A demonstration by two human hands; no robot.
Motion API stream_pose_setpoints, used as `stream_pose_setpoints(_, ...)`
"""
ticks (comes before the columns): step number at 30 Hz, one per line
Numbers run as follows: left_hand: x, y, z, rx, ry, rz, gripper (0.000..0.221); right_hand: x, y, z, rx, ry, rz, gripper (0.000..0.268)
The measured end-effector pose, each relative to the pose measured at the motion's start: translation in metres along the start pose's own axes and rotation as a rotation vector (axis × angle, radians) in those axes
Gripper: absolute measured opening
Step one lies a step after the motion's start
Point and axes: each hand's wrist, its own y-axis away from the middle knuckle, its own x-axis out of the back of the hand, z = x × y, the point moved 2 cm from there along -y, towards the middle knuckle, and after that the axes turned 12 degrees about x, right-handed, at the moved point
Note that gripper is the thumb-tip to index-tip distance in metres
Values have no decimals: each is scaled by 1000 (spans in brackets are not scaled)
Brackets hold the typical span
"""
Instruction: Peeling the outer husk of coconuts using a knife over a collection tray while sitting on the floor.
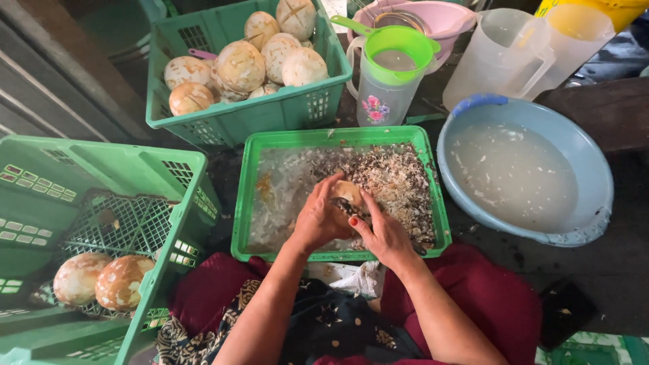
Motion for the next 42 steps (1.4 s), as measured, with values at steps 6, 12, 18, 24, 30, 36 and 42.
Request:
stream_pose_setpoints(6, -8, -11, -23, 164, 40, 26, 111, 10, 1, -26, -7, -24, -64, 78)
stream_pose_setpoints(12, 6, 0, 11, 82, -258, 131, 111, 25, 2, -48, 41, -164, 77, 68)
stream_pose_setpoints(18, -14, -11, -18, -11, -272, 186, 117, 8, -1, -27, -28, -30, 1, 74)
stream_pose_setpoints(24, -19, -7, -17, 25, -268, 163, 113, -6, -7, -10, -100, 16, 73, 65)
stream_pose_setpoints(30, -16, -7, -13, 105, -259, 135, 110, -13, -2, -13, -95, -69, 53, 69)
stream_pose_setpoints(36, -21, -10, -15, 124, -279, 157, 106, -11, -10, -13, -106, -30, 71, 62)
stream_pose_setpoints(42, -17, -1, -5, 156, -262, 123, 111, -8, -28, -7, -221, -259, 94, 66)
